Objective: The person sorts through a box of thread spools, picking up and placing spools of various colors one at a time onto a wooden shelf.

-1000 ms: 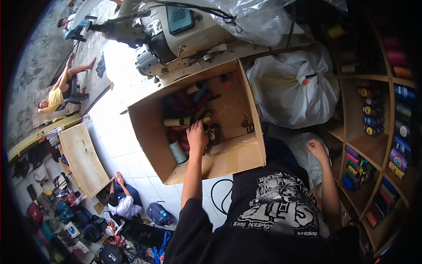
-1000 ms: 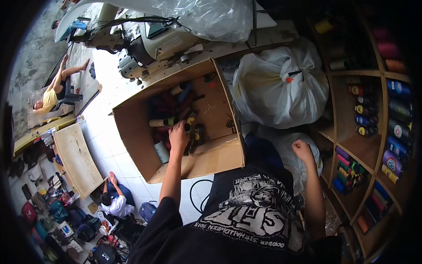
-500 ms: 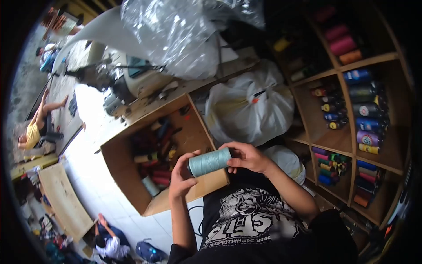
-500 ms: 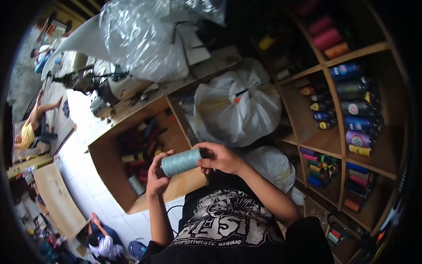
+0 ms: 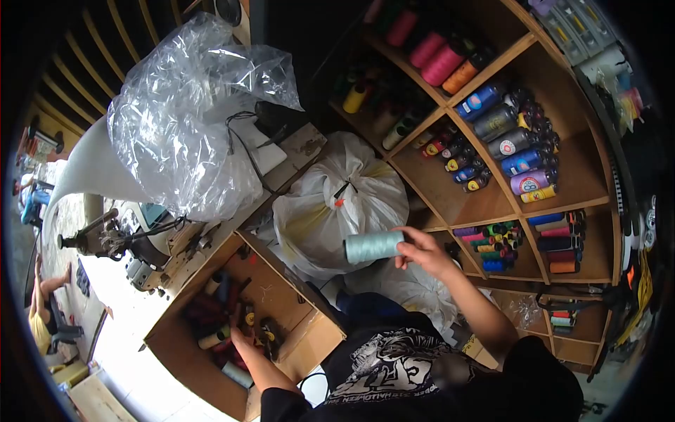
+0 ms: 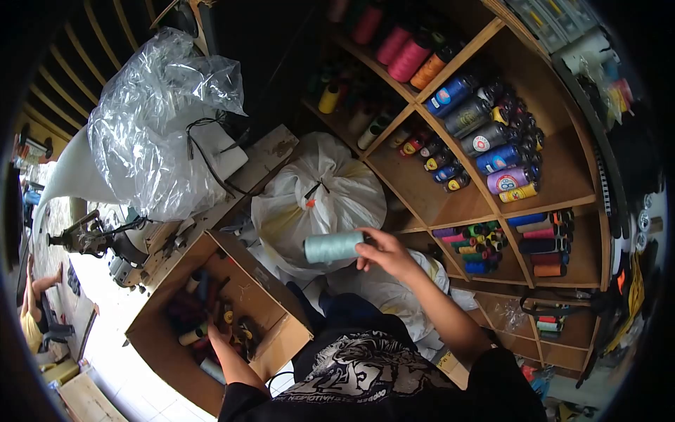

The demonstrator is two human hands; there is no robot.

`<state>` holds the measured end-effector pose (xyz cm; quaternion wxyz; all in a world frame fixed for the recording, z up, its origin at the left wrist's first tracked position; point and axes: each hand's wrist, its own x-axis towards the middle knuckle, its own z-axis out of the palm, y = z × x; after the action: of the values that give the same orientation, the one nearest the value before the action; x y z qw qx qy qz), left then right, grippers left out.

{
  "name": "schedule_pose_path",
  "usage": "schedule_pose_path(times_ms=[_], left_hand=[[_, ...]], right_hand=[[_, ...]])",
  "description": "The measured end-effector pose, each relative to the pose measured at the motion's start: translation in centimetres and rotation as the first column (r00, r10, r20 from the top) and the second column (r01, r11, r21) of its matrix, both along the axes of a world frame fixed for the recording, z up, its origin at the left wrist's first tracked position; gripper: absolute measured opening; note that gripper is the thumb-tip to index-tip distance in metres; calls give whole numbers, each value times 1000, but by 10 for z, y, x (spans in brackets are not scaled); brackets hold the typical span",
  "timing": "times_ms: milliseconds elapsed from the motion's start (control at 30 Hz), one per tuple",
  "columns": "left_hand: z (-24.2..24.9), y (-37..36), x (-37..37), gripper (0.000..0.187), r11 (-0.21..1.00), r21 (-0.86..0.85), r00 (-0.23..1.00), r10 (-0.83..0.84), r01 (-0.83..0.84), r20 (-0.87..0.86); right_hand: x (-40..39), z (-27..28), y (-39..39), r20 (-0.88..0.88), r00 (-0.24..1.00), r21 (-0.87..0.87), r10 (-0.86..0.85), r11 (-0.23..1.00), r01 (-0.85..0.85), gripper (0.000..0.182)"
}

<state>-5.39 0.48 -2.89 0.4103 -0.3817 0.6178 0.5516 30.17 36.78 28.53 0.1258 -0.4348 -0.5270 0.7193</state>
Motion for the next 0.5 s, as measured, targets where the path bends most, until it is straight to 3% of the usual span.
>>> schedule_pose_path(times_ms=[67,167,267,333,367,400,467,500], left_hand=[[4,8,-3,34,951,101,956,291,-292,25],[-56,-33,-24,44,967,67,967,250,-246,-43],[-29,-30,-11,41,948,97,939,315,-304,-136],[36,-12,23,36,948,122,934,312,-294,-174],[80,-10,38,36,979,91,965,197,-184,-173],[122,-5,51,36,995,64,982,82,-72,-168],[197,9,71,40,969,64,938,-211,237,-276],[208,7,74,43,930,125,896,-288,346,-338]], right_hand=[[5,-1,12,60,998,124,-20,992,12,40],[1,-8,50,185,980,326,-69,945,5,41],[-11,-23,119,340,930,545,-139,835,-75,38],[-24,-46,176,469,843,830,-264,458,-318,51],[-44,-36,192,500,810,823,-305,459,-335,49],[-62,-32,211,579,744,760,-334,552,-343,48],[-79,-58,262,653,673,720,-348,561,-409,51],[-84,-75,285,665,655,720,-359,542,-434,50]])
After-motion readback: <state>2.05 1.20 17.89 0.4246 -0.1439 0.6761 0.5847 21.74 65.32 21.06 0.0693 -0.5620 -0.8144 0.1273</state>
